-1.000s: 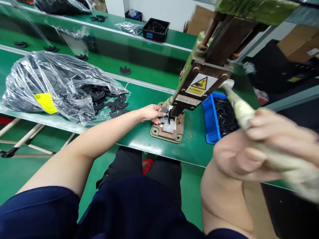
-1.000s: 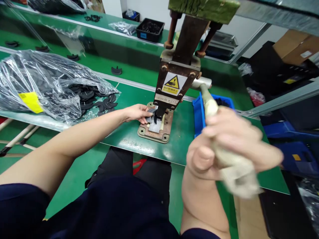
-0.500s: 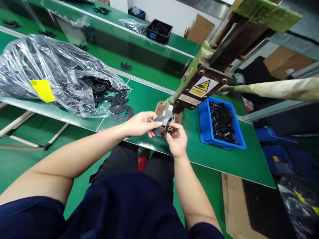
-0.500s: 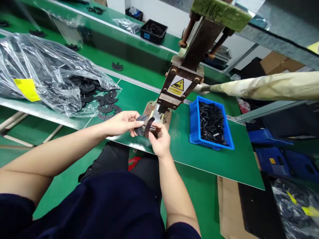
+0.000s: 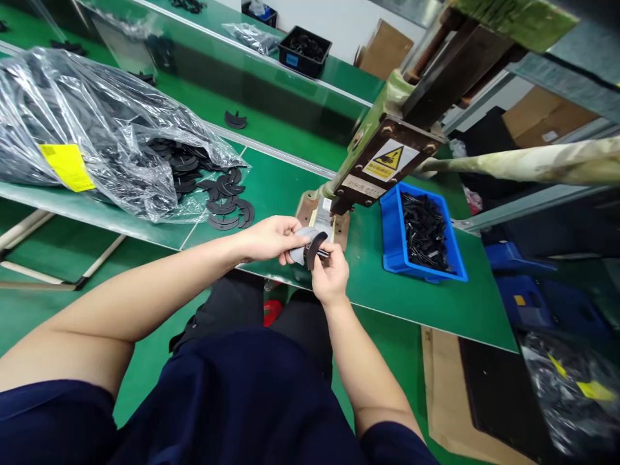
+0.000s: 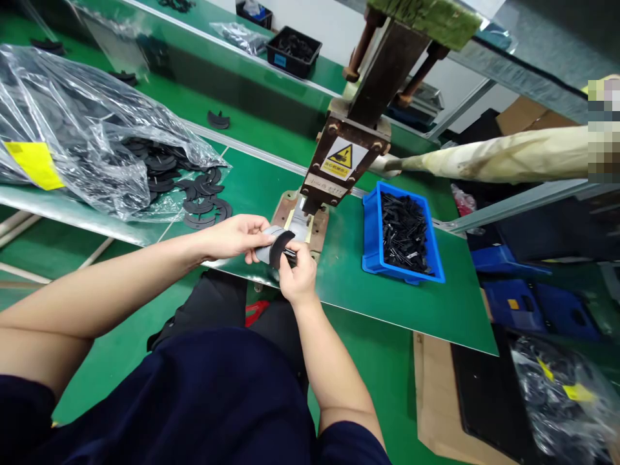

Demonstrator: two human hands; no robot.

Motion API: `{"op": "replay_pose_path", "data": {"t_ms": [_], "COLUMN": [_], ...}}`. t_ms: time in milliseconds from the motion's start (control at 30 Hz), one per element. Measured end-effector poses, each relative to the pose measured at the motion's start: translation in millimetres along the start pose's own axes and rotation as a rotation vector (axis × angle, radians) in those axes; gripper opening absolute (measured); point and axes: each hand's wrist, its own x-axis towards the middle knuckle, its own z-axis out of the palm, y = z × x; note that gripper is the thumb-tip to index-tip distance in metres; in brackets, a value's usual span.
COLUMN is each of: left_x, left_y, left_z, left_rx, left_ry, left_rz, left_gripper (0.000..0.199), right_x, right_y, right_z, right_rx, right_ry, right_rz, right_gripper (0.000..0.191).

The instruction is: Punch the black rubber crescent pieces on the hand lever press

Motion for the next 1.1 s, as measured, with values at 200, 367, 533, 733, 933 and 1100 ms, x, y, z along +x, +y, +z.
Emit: {"op": "replay_pose_path", "data": {"t_ms": [200, 367, 533, 733, 933, 1100], "left_x": [-12.6, -20.8, -13.3, -12.7, 18.6, 101.2], "left_y": [3.6, 9.0, -3.1, -9.4, -30.5, -25.7], "left_z": [-1.3, 10.2, 11.2, 11.8, -16.7, -71.0], "left_rx": [0.353, 0.649, 0.558, 0.116, -0.120, -0.269], "left_ry": [0.268, 0.274, 0.207, 0.109, 0.241, 0.529], "left_rz": [0.229, 0.495, 0.430, 0.140, -0.024, -0.209], "left_gripper": [0.037, 0.028, 0.033, 0.046, 0.048, 0.032], "right_x": [6.3, 7.9, 3.5, -2.5, -11.5, -31.2], "right_y": [-9.7, -16.9, -20.0, -12.8, 2.0, 7.8], "right_z": [-16.2, -16.6, -17.7, -18.0, -33.6, -56.4], "right_rx": [-0.140, -0.168, -0.146, -0.070, -0.044, -0.070], "right_ry": [-0.012, -0.041, -0.043, 0.023, 0.074, 0.111], "right_rz": [-0.136, -0.200, -0.220, -0.195, -0.071, -0.016], "right_gripper": [0.017, 0.012, 0.012, 0.017, 0.034, 0.024]}}
